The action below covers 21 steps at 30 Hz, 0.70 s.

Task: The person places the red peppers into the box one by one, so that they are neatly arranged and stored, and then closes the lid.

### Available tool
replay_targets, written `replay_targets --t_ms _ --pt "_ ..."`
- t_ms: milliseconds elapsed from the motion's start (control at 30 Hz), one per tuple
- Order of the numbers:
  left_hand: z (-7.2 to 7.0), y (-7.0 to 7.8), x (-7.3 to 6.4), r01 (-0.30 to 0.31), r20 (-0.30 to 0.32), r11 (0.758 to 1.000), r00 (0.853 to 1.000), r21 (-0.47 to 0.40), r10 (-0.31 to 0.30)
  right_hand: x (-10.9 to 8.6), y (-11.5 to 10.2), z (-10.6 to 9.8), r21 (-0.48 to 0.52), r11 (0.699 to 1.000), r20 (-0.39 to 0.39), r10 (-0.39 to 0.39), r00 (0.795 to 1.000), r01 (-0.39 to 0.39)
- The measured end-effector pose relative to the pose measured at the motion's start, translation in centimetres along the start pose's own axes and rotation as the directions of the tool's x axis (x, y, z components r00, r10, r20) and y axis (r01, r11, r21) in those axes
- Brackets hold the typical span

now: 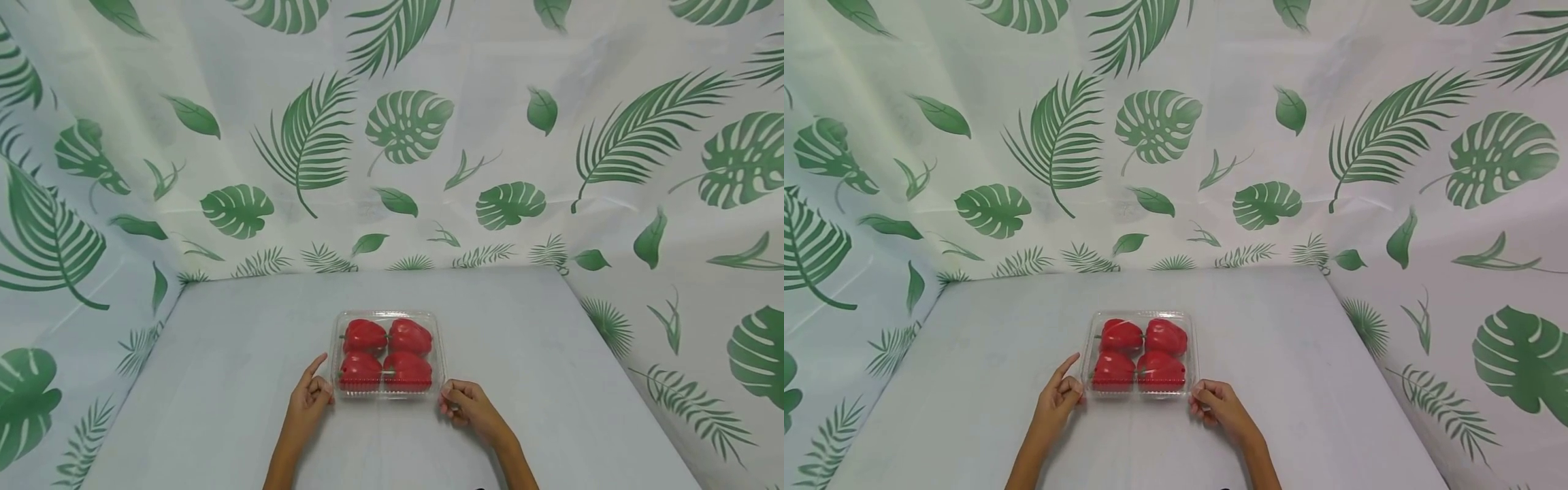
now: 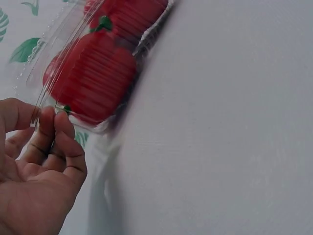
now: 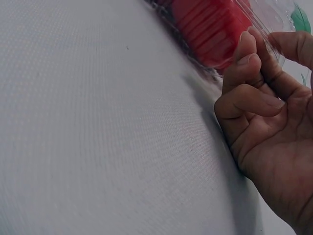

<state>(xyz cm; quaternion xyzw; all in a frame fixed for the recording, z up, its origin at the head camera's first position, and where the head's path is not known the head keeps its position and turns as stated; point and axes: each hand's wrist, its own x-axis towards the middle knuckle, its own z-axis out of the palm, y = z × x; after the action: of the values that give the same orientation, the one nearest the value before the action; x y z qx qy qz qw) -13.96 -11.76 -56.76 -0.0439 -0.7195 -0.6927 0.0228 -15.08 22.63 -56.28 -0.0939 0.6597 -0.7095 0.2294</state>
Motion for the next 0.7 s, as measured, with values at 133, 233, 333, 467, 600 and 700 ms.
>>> replay_targets --t_ms 133,233,333,467,600,700 --pt "0.1 0.3 0.0 0.033 -0.004 0.999 0.999 -0.029 -0.033 -0.1 -0.1 0.1 -0.011 1.0 -0.007 0.0 1.0 0.0" --pt "0.1 0.5 0.1 0.041 0.003 0.998 0.999 -0.037 -0.041 0.0 0.0 0.1 -0.02 1.0 -0.015 0.001 1.0 -0.001" --pt "0.0 0.8 0.1 0.055 0.018 0.998 0.998 -0.035 -0.054 0.0 0.0 0.1 -0.023 1.0 -0.021 0.002 1.0 -0.003" --pt "-0.2 0.9 0.1 0.093 0.053 0.996 0.994 -0.008 -0.093 -0.1 0.1 -0.2 -0.01 1.0 0.0 -0.005 1.0 0.005" --pt "-0.8 0.9 0.1 0.138 0.062 0.987 0.988 0.084 -0.143 -0.4 0.0 -0.7 -0.005 1.0 0.018 0.019 1.0 -0.019" --pt "-1.3 1.1 0.1 0.116 0.024 0.964 0.992 0.241 -0.125 -0.6 -0.3 -1.0 -0.064 0.997 -0.098 0.047 0.994 -0.053"
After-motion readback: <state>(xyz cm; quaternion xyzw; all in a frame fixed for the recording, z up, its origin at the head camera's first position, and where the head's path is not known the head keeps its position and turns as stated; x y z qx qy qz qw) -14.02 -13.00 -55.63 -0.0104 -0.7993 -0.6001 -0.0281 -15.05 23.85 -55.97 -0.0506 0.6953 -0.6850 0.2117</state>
